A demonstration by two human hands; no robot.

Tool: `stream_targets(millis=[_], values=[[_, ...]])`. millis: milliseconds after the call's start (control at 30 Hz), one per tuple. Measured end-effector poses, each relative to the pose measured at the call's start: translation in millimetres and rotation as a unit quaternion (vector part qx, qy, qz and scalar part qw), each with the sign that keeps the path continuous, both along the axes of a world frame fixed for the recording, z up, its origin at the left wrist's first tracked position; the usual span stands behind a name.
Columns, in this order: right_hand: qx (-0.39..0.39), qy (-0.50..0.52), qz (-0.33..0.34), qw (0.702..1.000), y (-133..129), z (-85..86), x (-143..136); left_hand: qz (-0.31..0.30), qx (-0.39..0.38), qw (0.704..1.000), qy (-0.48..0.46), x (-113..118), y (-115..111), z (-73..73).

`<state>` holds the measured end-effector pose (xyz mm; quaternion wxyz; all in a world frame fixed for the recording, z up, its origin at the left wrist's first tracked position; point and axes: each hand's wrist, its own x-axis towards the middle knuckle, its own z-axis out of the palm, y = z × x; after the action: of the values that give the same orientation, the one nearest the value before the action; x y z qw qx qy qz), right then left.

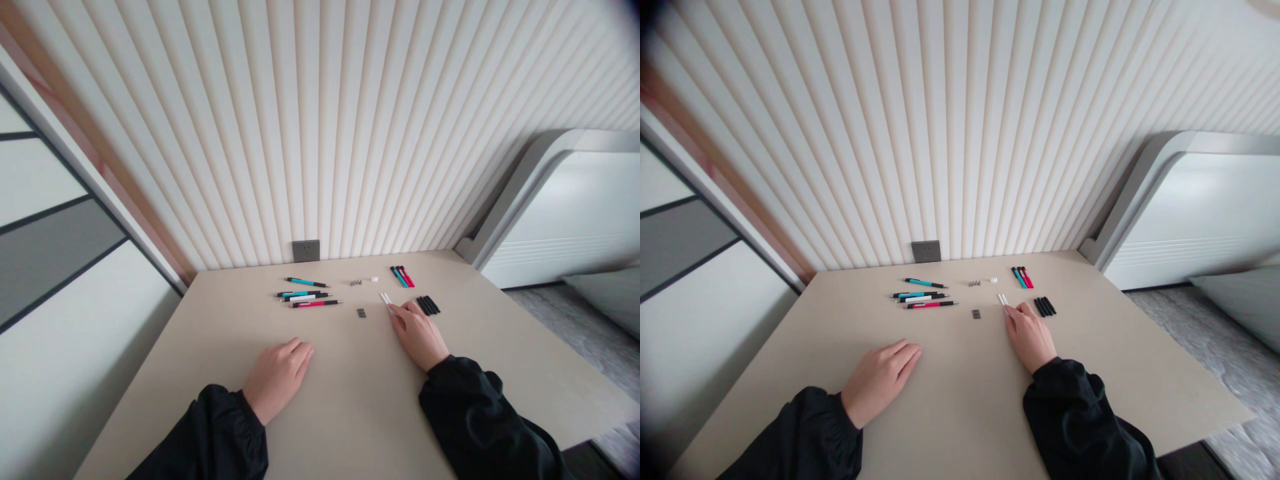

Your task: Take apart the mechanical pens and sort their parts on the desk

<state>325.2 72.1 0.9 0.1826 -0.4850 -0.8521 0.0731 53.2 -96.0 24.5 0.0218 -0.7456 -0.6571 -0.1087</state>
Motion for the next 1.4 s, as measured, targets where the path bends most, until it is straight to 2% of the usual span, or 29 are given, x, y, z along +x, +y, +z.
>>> stream_targets(millis=[600,733,833,900,967,1067,1167,1267,1400], values=[[0.014,-0.002,-0.016,1.0,-0.8,-2.5,-1.4,0.001,-0.005,1.0,-0.002,0.8,-0.2,0.9],[0.012,0.0,-0.015,1.0,-1.3,0.7,-0.5,0.003,0.006,1.0,-0.027,1.0,-0.3,0.2],[0.041,0.055,-0.011,0.998,-4.8,5.1,-3.7,-0.005,0.038,0.997,-0.07,-0.2,0.5,-2.2],[0.071,0.112,0.021,0.991,-12.5,8.5,-10.5,-0.026,0.059,0.991,-0.115,-1.2,1.4,-5.2],[0.085,0.163,0.087,0.979,-25.5,11.8,-21.1,-0.055,0.086,0.981,-0.164,-1.3,2.1,-7.9],[0.064,0.198,0.198,0.958,-51.3,16.6,-41.4,-0.102,0.121,0.965,-0.209,0.9,1.7,-8.4],[0.031,0.189,0.286,0.939,-74.8,20.6,-62.7,-0.16,0.121,0.957,-0.209,4.6,-0.4,-5.6],[0.011,0.195,0.322,0.927,-88.6,22.0,-79.5,-0.181,0.123,0.958,-0.186,7.0,-2.1,-4.8],[0.004,0.241,0.316,0.918,-91.6,21.3,-86.0,-0.154,0.124,0.962,-0.186,6.4,-2.0,-7.5]])
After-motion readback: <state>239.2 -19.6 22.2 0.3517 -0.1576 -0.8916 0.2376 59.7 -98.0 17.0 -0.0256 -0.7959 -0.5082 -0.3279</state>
